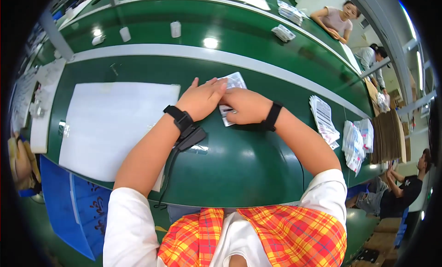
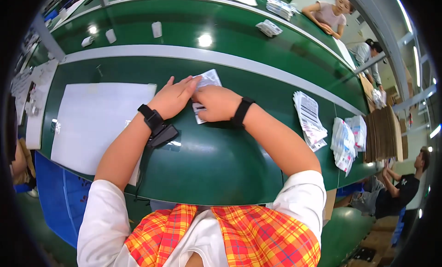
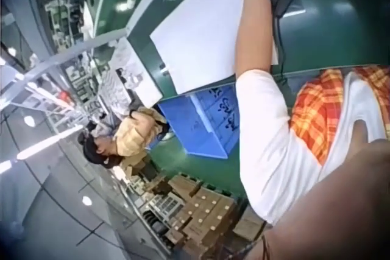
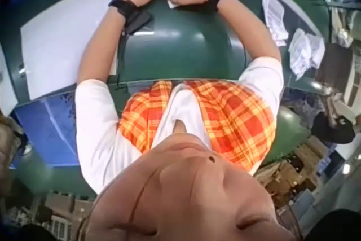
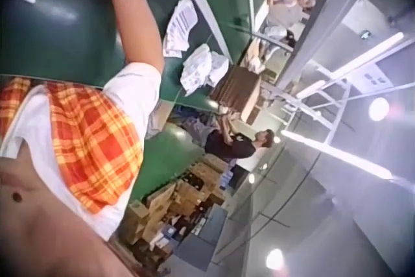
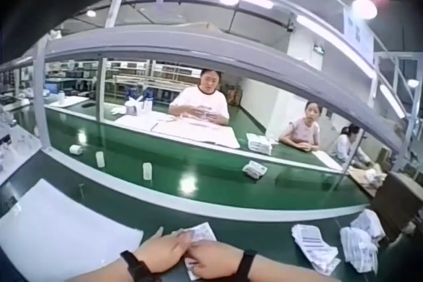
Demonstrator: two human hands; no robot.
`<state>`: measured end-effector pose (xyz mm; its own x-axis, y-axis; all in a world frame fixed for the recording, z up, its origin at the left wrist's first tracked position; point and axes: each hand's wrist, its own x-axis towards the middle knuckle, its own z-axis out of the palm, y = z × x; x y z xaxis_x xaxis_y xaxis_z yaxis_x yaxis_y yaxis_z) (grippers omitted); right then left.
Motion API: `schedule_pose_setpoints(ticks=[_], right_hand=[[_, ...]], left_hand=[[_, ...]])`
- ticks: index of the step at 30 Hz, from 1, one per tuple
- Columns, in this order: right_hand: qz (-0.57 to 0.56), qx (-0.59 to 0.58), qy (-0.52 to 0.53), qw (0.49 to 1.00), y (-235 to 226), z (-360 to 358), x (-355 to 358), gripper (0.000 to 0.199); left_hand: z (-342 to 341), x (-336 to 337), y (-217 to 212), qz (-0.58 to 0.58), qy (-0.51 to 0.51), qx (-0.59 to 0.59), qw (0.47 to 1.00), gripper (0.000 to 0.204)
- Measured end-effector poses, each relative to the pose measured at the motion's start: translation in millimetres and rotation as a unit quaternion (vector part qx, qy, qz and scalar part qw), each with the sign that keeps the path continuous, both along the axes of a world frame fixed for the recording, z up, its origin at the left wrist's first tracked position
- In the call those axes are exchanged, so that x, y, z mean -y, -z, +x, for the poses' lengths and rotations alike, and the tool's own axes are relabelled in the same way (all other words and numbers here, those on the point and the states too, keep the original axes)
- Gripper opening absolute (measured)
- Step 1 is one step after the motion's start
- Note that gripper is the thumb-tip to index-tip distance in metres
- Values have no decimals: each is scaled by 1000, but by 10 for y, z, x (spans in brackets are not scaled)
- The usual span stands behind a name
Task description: The person packages power adapters by hand, picking up an adapter and a plastic pouch, sliding the adapter into the pouch, and sealing the adhesive flap. This process is repeated multiple times throughout the video.
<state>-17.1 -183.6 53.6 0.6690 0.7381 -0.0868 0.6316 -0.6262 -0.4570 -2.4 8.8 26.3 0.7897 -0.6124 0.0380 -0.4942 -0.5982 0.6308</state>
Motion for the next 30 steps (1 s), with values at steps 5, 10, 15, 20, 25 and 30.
schedule_pose_setpoints(ticks=[5,10,15,20,25,30], right_hand=[[-17,-31,-23,999,-77,-133,91,25],[27,55,-34,998,-129,-544,318,29],[-144,-148,-81,975,-561,-575,173,29],[122,-52,51,990,-812,999,-312,29],[110,-27,339,934,-151,2336,-722,85],[208,30,298,931,516,2893,-1056,85]], left_hand=[[102,7,65,28,10,-25,999,59],[35,-6,59,94,38,80,992,72],[-46,-58,4,103,52,75,990,79],[-148,-42,-83,102,19,159,982,72],[-83,138,-148,123,78,116,982,62],[-137,213,209,-95,-64,273,955,44]])
